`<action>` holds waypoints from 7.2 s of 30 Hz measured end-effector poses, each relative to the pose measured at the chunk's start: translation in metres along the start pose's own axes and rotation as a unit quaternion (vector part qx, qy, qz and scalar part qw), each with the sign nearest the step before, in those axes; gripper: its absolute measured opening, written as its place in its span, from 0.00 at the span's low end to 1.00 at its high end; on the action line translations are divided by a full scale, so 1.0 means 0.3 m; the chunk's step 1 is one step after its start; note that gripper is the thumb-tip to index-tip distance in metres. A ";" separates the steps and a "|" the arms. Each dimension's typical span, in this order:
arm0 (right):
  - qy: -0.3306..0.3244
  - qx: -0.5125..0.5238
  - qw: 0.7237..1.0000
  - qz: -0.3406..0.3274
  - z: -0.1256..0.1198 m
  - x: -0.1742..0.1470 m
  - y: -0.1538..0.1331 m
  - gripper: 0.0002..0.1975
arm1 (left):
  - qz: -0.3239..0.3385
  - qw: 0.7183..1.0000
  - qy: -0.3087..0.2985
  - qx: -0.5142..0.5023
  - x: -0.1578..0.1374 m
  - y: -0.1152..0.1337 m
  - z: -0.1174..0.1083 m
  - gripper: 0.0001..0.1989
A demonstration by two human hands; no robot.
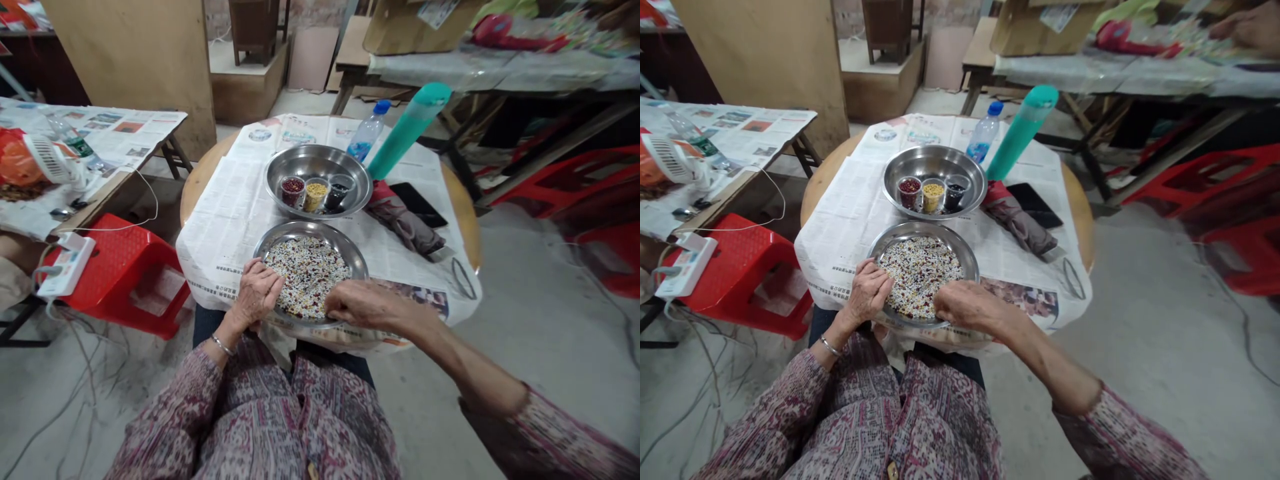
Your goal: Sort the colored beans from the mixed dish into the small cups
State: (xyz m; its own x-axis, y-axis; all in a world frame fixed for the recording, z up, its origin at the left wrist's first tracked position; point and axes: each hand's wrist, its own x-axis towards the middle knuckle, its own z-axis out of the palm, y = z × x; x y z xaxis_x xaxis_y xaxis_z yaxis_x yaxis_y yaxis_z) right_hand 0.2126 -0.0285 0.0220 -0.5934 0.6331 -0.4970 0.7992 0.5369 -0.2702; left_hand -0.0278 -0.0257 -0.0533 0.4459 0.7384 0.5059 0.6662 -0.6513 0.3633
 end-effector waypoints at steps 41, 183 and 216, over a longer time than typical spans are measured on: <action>0.442 0.230 0.863 0.085 -0.207 0.242 0.097 0.09 | -0.017 0.999 -0.002 -0.029 -0.007 0.003 0.002 0.17; 0.657 0.219 0.702 0.163 0.270 0.137 -0.036 0.18 | 0.177 0.933 -0.299 0.097 0.302 0.096 0.139 0.13; 0.683 0.190 0.692 0.140 0.279 0.148 -0.027 0.16 | 0.003 0.967 -0.221 0.123 0.231 0.070 -0.001 0.20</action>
State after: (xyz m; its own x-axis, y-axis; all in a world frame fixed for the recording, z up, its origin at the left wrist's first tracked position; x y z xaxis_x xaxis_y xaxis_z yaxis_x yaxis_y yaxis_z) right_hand 0.1879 -0.0514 -0.0668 0.2599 0.7585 0.5976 0.7142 0.2655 -0.6476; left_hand 0.0170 0.0117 -0.0103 0.6264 0.7725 0.1037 0.7605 -0.6349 0.1362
